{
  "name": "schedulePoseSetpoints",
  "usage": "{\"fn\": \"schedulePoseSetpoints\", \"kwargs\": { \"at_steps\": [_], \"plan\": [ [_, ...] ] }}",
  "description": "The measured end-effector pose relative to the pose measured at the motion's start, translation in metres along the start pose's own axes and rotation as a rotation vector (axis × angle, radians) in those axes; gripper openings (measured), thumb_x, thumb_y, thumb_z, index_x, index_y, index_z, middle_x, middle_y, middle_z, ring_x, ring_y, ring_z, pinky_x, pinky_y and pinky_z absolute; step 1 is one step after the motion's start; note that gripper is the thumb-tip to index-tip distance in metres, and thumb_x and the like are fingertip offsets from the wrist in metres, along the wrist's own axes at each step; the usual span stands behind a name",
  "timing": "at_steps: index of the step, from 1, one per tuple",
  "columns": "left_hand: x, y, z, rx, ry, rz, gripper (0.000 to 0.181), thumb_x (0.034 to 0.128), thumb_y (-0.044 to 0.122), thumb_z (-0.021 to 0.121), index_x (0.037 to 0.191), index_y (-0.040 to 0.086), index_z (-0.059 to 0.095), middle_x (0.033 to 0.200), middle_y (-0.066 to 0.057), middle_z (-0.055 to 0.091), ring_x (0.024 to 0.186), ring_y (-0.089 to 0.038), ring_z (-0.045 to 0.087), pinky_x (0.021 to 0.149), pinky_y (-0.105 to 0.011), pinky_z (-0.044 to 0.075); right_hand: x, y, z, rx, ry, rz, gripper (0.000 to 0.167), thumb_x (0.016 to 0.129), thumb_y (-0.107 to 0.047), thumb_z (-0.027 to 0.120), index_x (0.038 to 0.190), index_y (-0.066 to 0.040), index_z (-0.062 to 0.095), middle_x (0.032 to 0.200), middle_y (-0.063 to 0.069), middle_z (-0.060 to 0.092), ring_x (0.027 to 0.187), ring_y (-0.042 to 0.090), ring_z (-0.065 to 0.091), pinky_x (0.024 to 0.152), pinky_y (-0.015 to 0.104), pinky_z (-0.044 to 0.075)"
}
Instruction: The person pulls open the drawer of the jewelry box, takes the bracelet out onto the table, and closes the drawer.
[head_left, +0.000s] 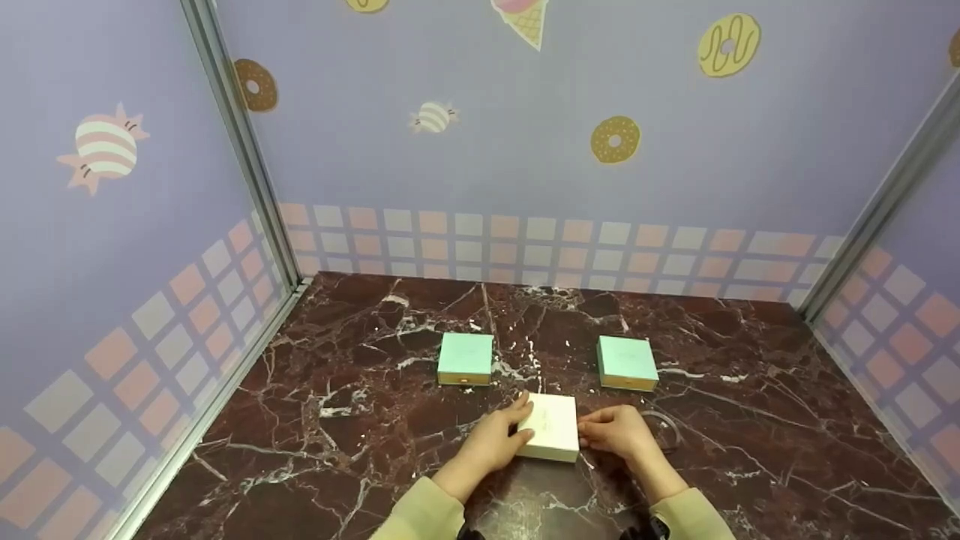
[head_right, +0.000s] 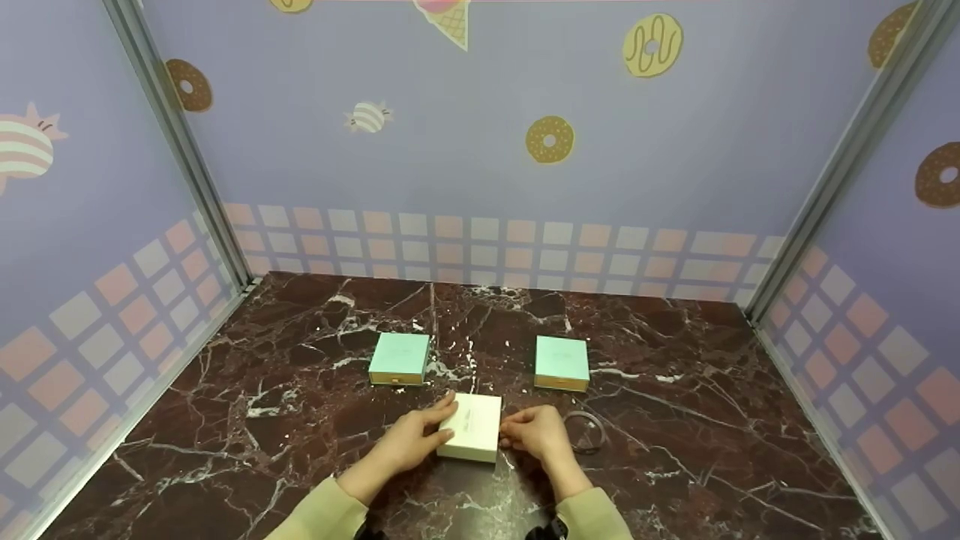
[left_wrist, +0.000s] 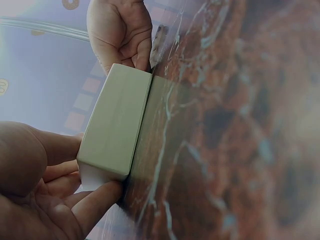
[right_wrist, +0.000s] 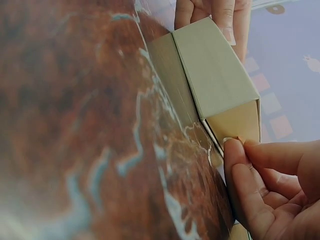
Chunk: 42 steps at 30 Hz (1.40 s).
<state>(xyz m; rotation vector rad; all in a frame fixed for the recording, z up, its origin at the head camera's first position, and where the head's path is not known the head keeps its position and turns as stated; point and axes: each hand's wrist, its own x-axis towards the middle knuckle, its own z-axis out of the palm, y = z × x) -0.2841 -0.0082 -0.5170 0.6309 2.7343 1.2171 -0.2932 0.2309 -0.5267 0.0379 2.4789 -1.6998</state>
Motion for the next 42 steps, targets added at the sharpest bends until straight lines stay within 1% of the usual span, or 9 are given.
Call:
{"fn": "schedulePoseSetpoints", "kwargs": {
  "at_steps": [6, 13, 27, 31, 37, 42],
  "plan": [
    [0.000, 0.000, 0.000, -0.013, -0.001, -0.004, 0.052, 0.1008, 0.017, 0.065, 0.148, 0.001, 0.052, 0.163, -0.013, 0.041, 0.146, -0.044, 0.044, 0.125, -0.066, 0.025, 0.000, 0.000, 0.000, -0.017, 0.007, -0.015, 0.018, 0.091, 0.000, 0.072, 0.099, 0.015, 0.075, 0.084, 0.021, 0.079, 0.067, 0.012, 0.074, 0.066, 0.026, 0.065],
    [0.000, 0.000, 0.000, -0.002, 0.002, 0.006, 0.051, 0.1003, 0.016, 0.065, 0.147, 0.000, 0.053, 0.163, -0.013, 0.041, 0.145, -0.045, 0.045, 0.124, -0.067, 0.025, 0.000, 0.002, -0.001, -0.027, 0.024, -0.013, 0.016, 0.089, 0.002, 0.072, 0.096, 0.016, 0.075, 0.079, 0.018, 0.078, 0.064, 0.010, 0.072, 0.063, 0.022, 0.063],
    [0.000, 0.001, -0.001, -0.001, -0.003, 0.002, 0.051, 0.1005, 0.017, 0.064, 0.148, 0.001, 0.053, 0.163, -0.013, 0.040, 0.145, -0.045, 0.045, 0.125, -0.066, 0.025, 0.000, 0.001, -0.006, -0.054, 0.007, -0.034, 0.015, 0.090, 0.003, 0.071, 0.094, 0.017, 0.075, 0.072, 0.016, 0.077, 0.061, 0.008, 0.069, 0.059, 0.019, 0.061],
    [0.000, 0.001, -0.002, 0.003, -0.001, 0.010, 0.052, 0.1006, 0.017, 0.064, 0.148, 0.000, 0.052, 0.163, -0.014, 0.041, 0.145, -0.046, 0.045, 0.124, -0.066, 0.027, -0.001, 0.000, -0.007, -0.068, 0.008, -0.025, 0.014, 0.091, 0.003, 0.071, 0.093, 0.016, 0.075, 0.073, 0.015, 0.077, 0.062, 0.008, 0.069, 0.059, 0.019, 0.061],
    [-0.002, 0.001, -0.002, -0.023, -0.005, 0.010, 0.052, 0.1009, 0.015, 0.064, 0.148, -0.001, 0.051, 0.163, -0.015, 0.040, 0.146, -0.045, 0.043, 0.124, -0.066, 0.026, -0.002, -0.001, -0.009, -0.075, 0.002, -0.022, 0.014, 0.091, 0.003, 0.071, 0.093, 0.017, 0.075, 0.078, 0.017, 0.077, 0.064, 0.011, 0.071, 0.062, 0.023, 0.063],
    [-0.001, 0.001, -0.001, -0.025, 0.001, 0.016, 0.052, 0.1002, 0.015, 0.065, 0.147, -0.002, 0.052, 0.163, -0.016, 0.040, 0.146, -0.045, 0.043, 0.124, -0.068, 0.025, -0.001, -0.002, -0.010, -0.078, 0.010, -0.015, 0.012, 0.090, 0.005, 0.071, 0.092, 0.016, 0.075, 0.076, 0.017, 0.077, 0.062, 0.010, 0.070, 0.060, 0.022, 0.062]
  ]
}}
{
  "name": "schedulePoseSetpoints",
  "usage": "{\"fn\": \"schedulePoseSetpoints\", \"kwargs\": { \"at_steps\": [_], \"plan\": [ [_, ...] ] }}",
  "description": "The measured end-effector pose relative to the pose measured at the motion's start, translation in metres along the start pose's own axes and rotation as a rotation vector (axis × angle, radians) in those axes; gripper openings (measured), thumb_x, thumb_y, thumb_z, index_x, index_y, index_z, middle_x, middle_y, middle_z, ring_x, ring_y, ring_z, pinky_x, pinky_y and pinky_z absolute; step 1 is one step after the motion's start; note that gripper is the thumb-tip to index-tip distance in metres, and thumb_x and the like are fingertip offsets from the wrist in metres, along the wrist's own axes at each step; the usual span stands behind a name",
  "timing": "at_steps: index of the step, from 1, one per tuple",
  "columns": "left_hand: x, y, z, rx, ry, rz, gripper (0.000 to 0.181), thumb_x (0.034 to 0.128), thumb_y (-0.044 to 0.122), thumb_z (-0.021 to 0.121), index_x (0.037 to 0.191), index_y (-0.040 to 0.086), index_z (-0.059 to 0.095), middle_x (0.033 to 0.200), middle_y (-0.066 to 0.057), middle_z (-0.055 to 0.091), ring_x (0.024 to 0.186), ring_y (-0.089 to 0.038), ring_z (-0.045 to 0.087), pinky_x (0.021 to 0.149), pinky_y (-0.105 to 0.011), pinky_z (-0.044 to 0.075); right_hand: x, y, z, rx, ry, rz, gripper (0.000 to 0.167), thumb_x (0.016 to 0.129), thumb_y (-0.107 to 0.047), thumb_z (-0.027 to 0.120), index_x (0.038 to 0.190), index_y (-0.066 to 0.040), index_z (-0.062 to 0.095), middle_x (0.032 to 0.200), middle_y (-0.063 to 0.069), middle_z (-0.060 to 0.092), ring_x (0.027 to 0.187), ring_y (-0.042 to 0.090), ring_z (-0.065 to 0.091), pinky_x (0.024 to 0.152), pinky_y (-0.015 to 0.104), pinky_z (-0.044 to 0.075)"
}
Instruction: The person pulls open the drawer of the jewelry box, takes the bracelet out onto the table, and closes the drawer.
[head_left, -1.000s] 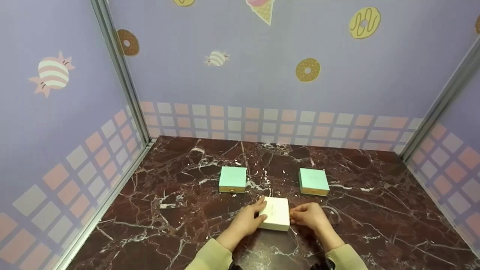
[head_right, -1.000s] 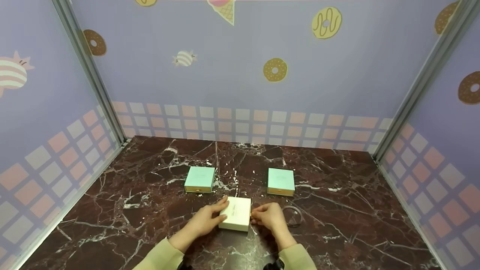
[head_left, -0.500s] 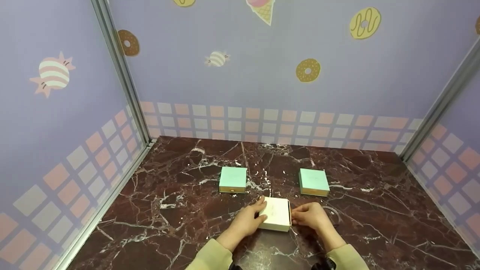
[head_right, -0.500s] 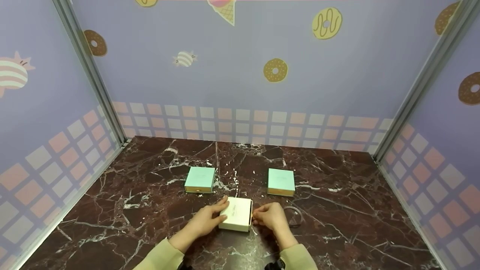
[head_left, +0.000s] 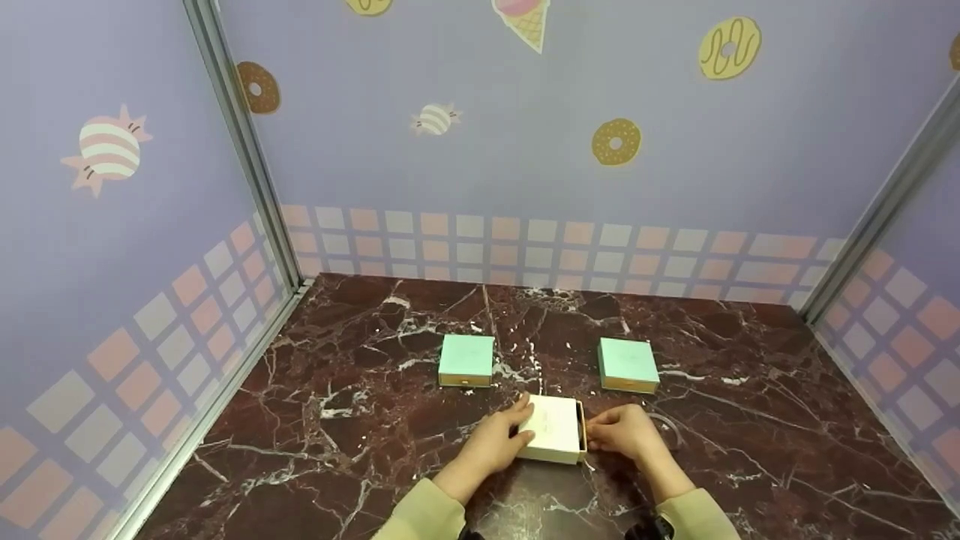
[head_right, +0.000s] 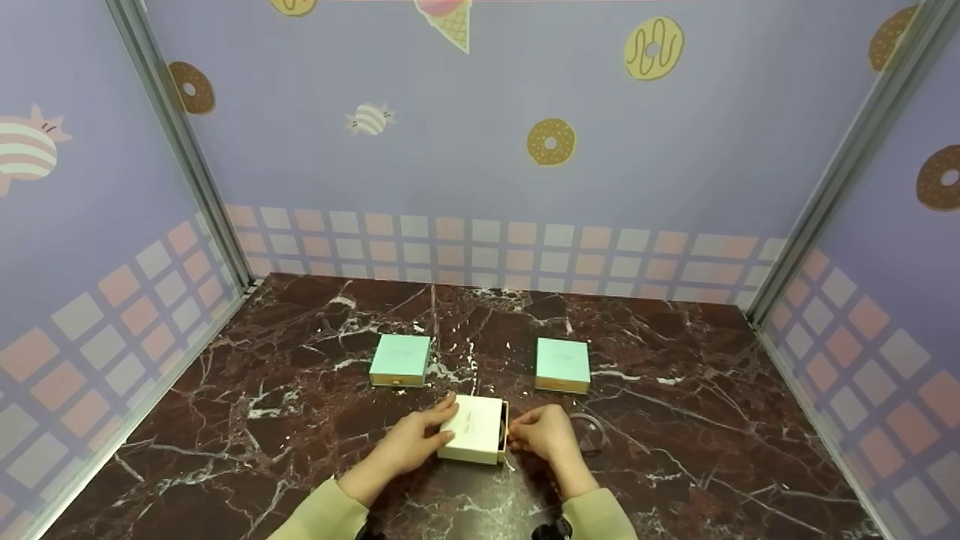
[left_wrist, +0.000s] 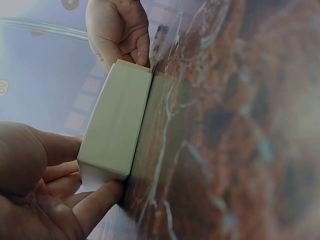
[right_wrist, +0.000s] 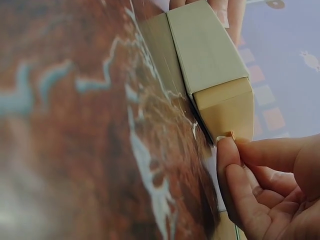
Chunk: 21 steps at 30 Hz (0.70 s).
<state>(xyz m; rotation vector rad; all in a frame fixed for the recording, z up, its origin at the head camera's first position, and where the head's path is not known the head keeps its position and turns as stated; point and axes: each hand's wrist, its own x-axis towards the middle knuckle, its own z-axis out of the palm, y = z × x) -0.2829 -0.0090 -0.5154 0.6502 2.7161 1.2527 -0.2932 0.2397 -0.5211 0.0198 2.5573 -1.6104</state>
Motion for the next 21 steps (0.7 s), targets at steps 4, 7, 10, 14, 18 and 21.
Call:
{"fn": "schedulePoseSetpoints", "kwargs": {
  "at_steps": [4, 7, 10, 14, 18, 21],
  "plan": [
    [0.0006, -0.0012, 0.0009, 0.002, 0.005, 0.003, 0.052, 0.0998, 0.015, 0.065, 0.147, -0.002, 0.053, 0.162, -0.016, 0.041, 0.145, -0.045, 0.044, 0.123, -0.068, 0.025, 0.0002, 0.0007, -0.0009, -0.014, 0.008, 0.012, 0.010, 0.089, 0.006, 0.070, 0.091, 0.015, 0.075, 0.073, 0.015, 0.076, 0.060, 0.009, 0.069, 0.057, 0.019, 0.060],
    [0.0008, -0.0019, 0.0010, 0.001, 0.005, 0.006, 0.051, 0.1001, 0.015, 0.065, 0.147, -0.002, 0.052, 0.162, -0.016, 0.041, 0.145, -0.045, 0.044, 0.123, -0.068, 0.025, -0.0001, 0.0004, -0.0020, -0.026, 0.003, 0.007, 0.010, 0.089, 0.006, 0.070, 0.091, 0.015, 0.075, 0.073, 0.015, 0.076, 0.059, 0.008, 0.068, 0.056, 0.019, 0.059],
    [0.0016, -0.0023, 0.0009, 0.003, 0.005, 0.011, 0.051, 0.1003, 0.015, 0.065, 0.147, -0.002, 0.052, 0.162, -0.016, 0.041, 0.145, -0.045, 0.044, 0.123, -0.069, 0.025, -0.0004, -0.0006, -0.0032, -0.044, 0.002, 0.003, 0.010, 0.089, 0.005, 0.071, 0.091, 0.014, 0.075, 0.072, 0.015, 0.076, 0.059, 0.008, 0.068, 0.056, 0.018, 0.059],
    [0.0019, -0.0021, 0.0008, -0.003, 0.004, 0.011, 0.051, 0.1007, 0.015, 0.064, 0.148, -0.002, 0.052, 0.163, -0.016, 0.041, 0.146, -0.045, 0.044, 0.123, -0.069, 0.025, -0.0010, -0.0014, -0.0051, -0.078, 0.006, 0.000, 0.010, 0.090, 0.005, 0.070, 0.089, 0.013, 0.076, 0.071, 0.015, 0.076, 0.058, 0.008, 0.068, 0.054, 0.017, 0.057],
    [0.0017, -0.0013, 0.0005, 0.002, 0.006, 0.007, 0.051, 0.1006, 0.015, 0.064, 0.147, -0.001, 0.053, 0.163, -0.015, 0.041, 0.146, -0.045, 0.044, 0.123, -0.069, 0.025, -0.0012, -0.0015, -0.0075, -0.103, 0.010, -0.007, 0.010, 0.089, 0.004, 0.071, 0.088, 0.012, 0.077, 0.069, 0.013, 0.075, 0.057, 0.008, 0.067, 0.053, 0.017, 0.056],
    [0.0017, -0.0010, 0.0004, -0.004, -0.001, -0.003, 0.051, 0.1008, 0.015, 0.064, 0.148, -0.001, 0.052, 0.163, -0.015, 0.040, 0.146, -0.045, 0.043, 0.124, -0.069, 0.024, -0.0014, -0.0016, -0.0093, -0.088, -0.001, 0.000, 0.009, 0.089, 0.005, 0.071, 0.088, 0.013, 0.076, 0.071, 0.015, 0.076, 0.058, 0.009, 0.068, 0.055, 0.019, 0.058]
  ]
}}
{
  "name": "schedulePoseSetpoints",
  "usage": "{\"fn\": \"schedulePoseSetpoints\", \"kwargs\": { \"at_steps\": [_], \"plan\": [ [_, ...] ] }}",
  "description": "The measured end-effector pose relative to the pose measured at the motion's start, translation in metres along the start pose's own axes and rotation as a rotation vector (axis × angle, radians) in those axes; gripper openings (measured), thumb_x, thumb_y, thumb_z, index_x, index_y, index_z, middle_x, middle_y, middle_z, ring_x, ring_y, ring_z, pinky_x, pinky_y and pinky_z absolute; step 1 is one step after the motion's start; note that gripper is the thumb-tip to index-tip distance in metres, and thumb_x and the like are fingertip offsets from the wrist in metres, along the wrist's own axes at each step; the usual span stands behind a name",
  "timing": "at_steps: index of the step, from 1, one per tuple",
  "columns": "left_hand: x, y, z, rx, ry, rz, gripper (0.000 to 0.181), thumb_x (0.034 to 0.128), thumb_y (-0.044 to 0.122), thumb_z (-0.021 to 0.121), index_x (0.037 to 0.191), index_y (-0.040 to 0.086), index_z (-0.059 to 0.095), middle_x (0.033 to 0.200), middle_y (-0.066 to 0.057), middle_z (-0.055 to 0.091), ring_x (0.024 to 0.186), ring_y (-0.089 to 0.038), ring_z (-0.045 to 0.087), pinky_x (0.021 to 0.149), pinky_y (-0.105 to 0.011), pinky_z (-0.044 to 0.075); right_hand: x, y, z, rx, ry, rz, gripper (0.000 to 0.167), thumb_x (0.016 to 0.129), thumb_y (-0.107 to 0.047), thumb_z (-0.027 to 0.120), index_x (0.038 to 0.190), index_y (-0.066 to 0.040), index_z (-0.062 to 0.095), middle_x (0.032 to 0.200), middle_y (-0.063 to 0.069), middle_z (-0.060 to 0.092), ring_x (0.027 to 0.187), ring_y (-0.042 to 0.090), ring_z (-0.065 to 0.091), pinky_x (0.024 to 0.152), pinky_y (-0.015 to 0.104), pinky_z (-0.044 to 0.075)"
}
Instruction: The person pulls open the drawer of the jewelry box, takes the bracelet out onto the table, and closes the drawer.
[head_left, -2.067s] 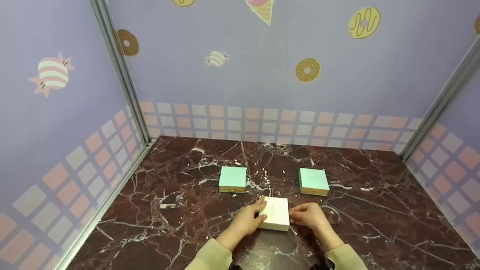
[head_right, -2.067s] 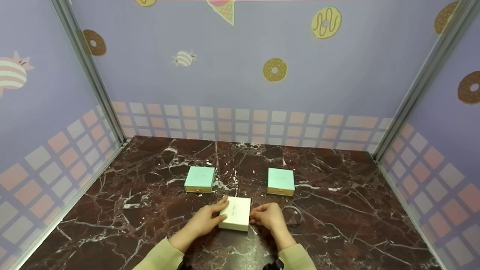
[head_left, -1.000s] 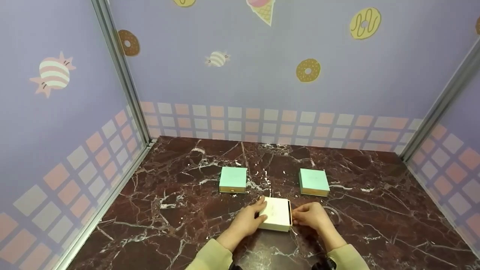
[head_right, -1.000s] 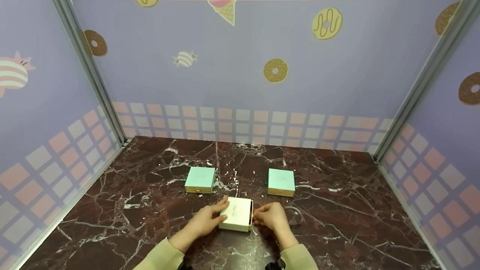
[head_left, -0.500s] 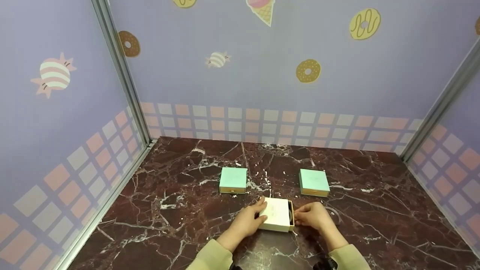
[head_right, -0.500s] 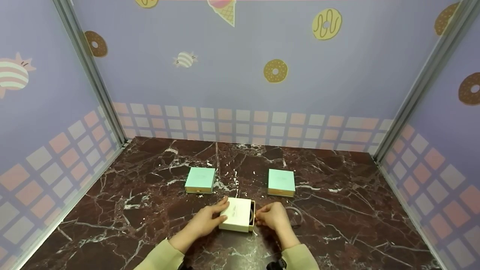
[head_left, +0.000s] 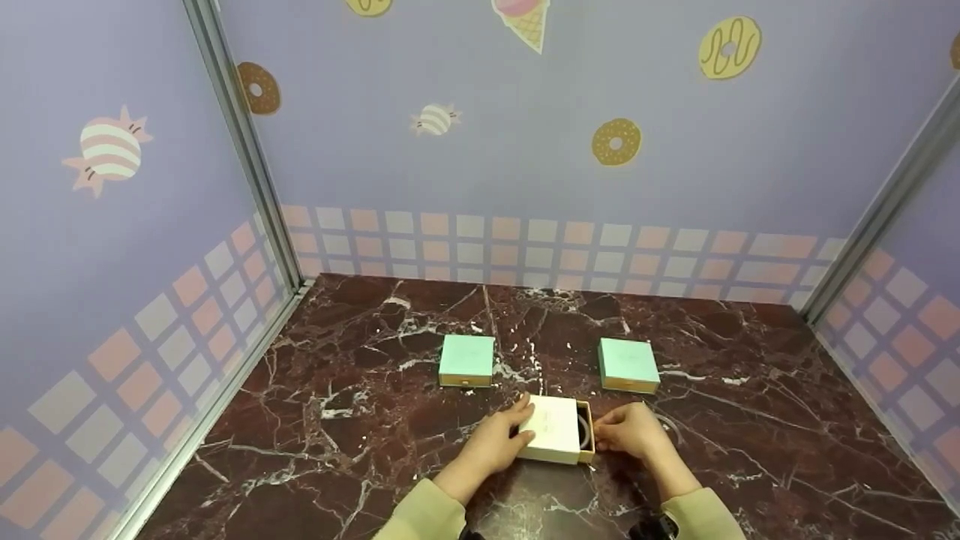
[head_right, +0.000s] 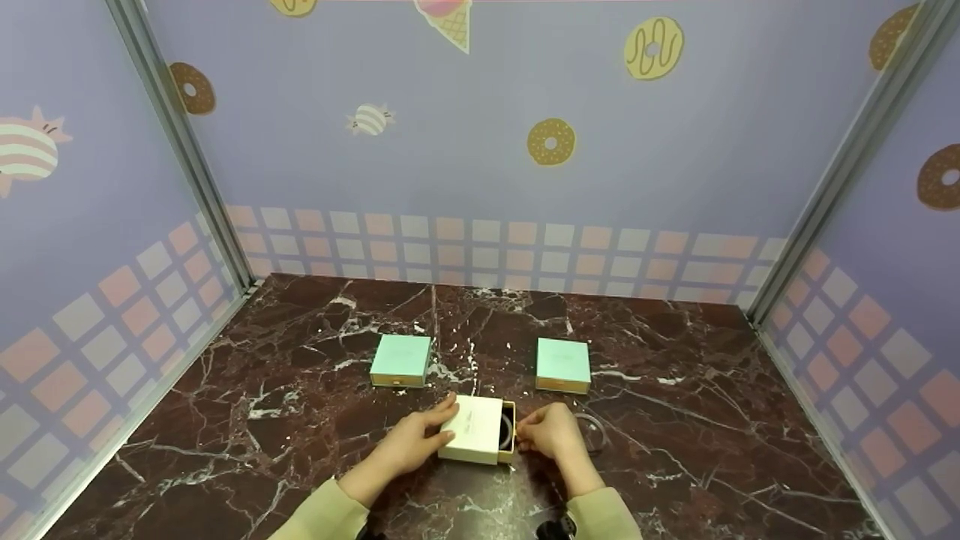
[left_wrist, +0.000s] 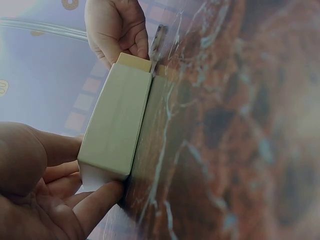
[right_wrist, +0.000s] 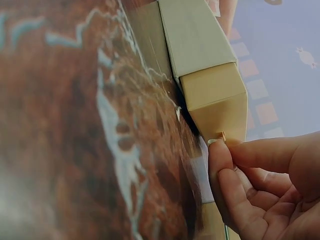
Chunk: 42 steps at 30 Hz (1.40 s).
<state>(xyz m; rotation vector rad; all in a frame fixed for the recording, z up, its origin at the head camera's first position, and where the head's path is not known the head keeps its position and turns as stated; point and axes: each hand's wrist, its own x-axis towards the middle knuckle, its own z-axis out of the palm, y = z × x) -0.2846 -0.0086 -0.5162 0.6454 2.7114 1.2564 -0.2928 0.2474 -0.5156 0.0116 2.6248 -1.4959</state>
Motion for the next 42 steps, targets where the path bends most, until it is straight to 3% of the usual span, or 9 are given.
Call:
{"fn": "schedulePoseSetpoints", "kwargs": {
  "at_steps": [17, 26, 42],
  "plan": [
    [0.000, 0.000, 0.001, -0.009, -0.003, -0.012, 0.052, 0.1002, 0.016, 0.065, 0.148, 0.000, 0.052, 0.164, -0.014, 0.039, 0.147, -0.045, 0.043, 0.125, -0.067, 0.022, 0.000, 0.000, -0.007, -0.086, 0.029, 0.006, 0.010, 0.089, 0.005, 0.070, 0.085, 0.012, 0.076, 0.073, 0.018, 0.076, 0.060, 0.014, 0.072, 0.056, 0.024, 0.060],
    [-0.001, 0.000, 0.001, -0.009, -0.001, -0.018, 0.052, 0.1005, 0.017, 0.065, 0.148, 0.000, 0.052, 0.164, -0.014, 0.039, 0.146, -0.046, 0.043, 0.125, -0.066, 0.023, 0.000, 0.001, -0.012, -0.123, 0.030, 0.022, 0.010, 0.088, 0.004, 0.070, 0.084, 0.010, 0.077, 0.070, 0.018, 0.076, 0.059, 0.014, 0.072, 0.052, 0.019, 0.056],
    [-0.001, -0.001, 0.001, -0.007, 0.006, -0.009, 0.051, 0.1005, 0.015, 0.065, 0.148, 0.000, 0.053, 0.163, -0.014, 0.040, 0.146, -0.045, 0.043, 0.124, -0.063, 0.029, -0.001, 0.001, -0.020, -0.148, 0.047, 0.044, 0.011, 0.087, 0.005, 0.069, 0.081, 0.010, 0.077, 0.067, 0.017, 0.075, 0.056, 0.014, 0.070, 0.053, 0.023, 0.058]
  ]
}}
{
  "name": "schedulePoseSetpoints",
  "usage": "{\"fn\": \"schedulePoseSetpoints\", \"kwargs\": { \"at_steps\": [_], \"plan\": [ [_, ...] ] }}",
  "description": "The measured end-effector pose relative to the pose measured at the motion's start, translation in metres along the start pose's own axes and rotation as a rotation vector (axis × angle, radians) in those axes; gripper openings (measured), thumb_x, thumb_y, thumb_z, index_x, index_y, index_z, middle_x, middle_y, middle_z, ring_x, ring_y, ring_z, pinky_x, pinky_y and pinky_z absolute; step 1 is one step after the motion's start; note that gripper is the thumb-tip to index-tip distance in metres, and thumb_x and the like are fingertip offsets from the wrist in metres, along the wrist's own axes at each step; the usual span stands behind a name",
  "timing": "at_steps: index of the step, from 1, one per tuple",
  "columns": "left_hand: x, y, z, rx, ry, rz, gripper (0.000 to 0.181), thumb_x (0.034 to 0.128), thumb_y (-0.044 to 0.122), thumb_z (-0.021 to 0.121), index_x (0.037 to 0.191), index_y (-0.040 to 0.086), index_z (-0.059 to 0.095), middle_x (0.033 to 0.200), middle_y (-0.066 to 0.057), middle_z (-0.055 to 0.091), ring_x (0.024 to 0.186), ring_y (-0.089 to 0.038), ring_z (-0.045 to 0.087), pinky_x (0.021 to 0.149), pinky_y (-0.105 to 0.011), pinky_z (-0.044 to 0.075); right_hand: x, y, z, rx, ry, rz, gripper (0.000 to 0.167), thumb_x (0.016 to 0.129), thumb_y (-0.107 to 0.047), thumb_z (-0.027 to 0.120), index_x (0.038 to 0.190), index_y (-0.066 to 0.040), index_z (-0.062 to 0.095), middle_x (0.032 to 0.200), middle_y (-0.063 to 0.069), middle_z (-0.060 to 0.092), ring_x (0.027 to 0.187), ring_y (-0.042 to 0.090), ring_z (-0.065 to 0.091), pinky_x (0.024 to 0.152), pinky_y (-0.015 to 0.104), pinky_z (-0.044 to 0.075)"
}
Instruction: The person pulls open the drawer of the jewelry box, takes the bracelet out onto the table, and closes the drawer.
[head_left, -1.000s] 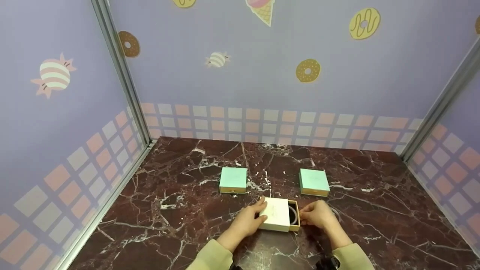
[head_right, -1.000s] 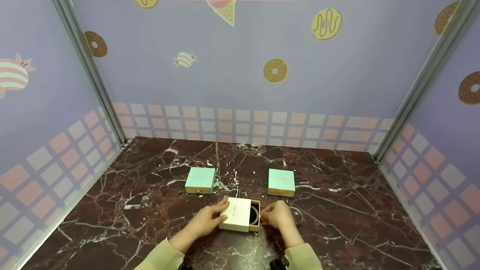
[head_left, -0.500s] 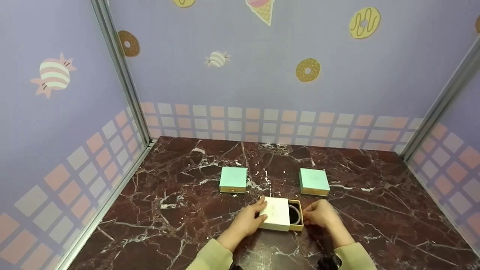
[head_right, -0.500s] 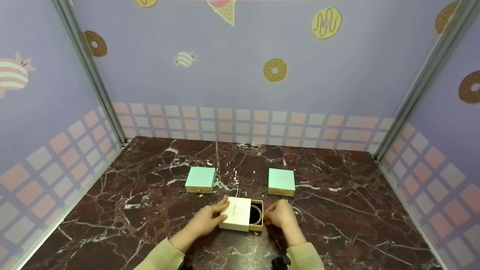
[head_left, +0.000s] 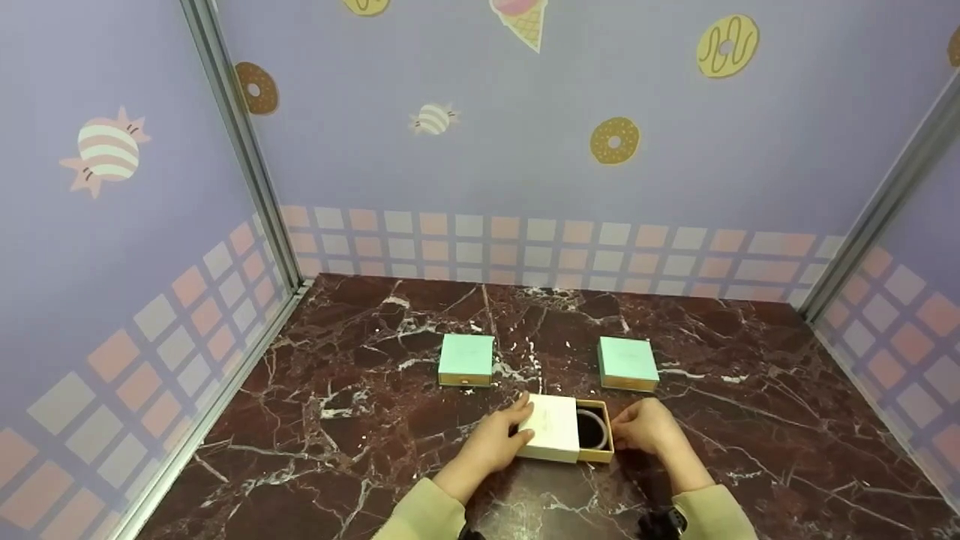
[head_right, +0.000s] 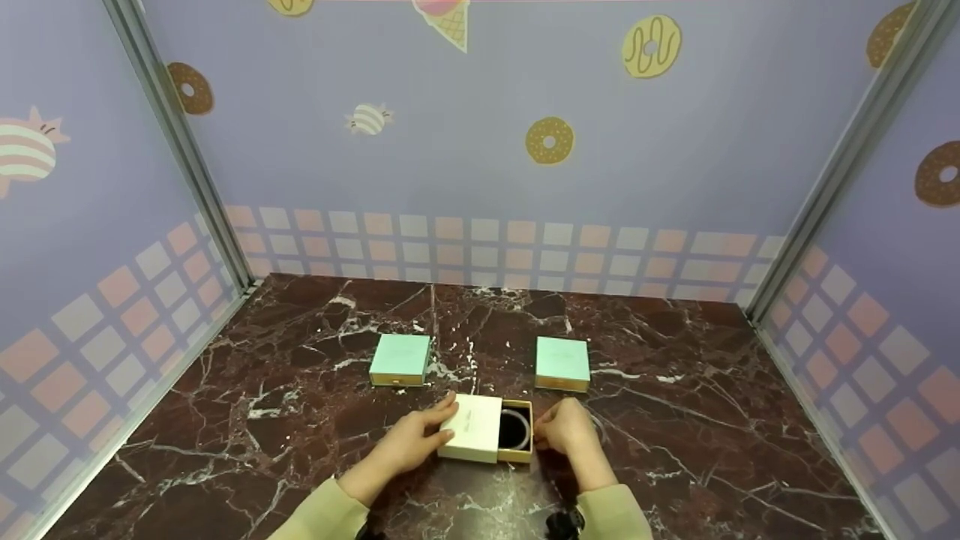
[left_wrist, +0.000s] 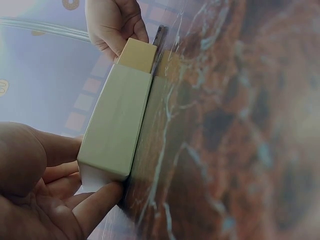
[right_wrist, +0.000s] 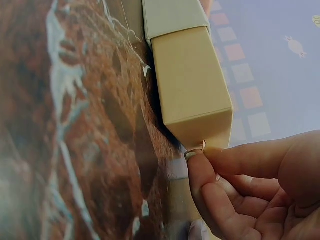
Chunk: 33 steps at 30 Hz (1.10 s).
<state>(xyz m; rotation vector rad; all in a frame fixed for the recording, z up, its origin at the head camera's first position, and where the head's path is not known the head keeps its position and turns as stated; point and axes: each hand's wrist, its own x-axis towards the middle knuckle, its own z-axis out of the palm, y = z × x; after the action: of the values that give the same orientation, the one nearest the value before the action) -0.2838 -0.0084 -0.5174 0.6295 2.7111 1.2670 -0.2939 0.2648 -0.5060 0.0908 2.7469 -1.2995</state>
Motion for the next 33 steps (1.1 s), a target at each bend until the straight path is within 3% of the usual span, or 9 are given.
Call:
{"fn": "schedulePoseSetpoints", "kwargs": {
  "at_steps": [16, 33],
  "plan": [
    [0.001, -0.001, 0.001, 0.003, 0.001, 0.001, 0.051, 0.1003, 0.016, 0.065, 0.147, -0.001, 0.053, 0.163, -0.014, 0.040, 0.147, -0.045, 0.043, 0.125, -0.066, 0.024, -0.001, 0.002, -0.008, -0.016, -0.013, -0.002, 0.012, 0.088, 0.004, 0.069, 0.080, 0.010, 0.077, 0.067, 0.017, 0.075, 0.057, 0.015, 0.071, 0.054, 0.023, 0.059],
    [0.000, 0.000, 0.000, -0.004, 0.002, 0.005, 0.051, 0.1002, 0.015, 0.065, 0.147, -0.002, 0.053, 0.163, -0.016, 0.041, 0.146, -0.046, 0.043, 0.125, -0.067, 0.024, -0.001, 0.006, -0.015, 0.046, -0.040, 0.018, 0.012, 0.087, 0.007, 0.066, 0.082, 0.015, 0.074, 0.066, 0.018, 0.074, 0.054, 0.012, 0.069, 0.052, 0.023, 0.059]
  ]
}}
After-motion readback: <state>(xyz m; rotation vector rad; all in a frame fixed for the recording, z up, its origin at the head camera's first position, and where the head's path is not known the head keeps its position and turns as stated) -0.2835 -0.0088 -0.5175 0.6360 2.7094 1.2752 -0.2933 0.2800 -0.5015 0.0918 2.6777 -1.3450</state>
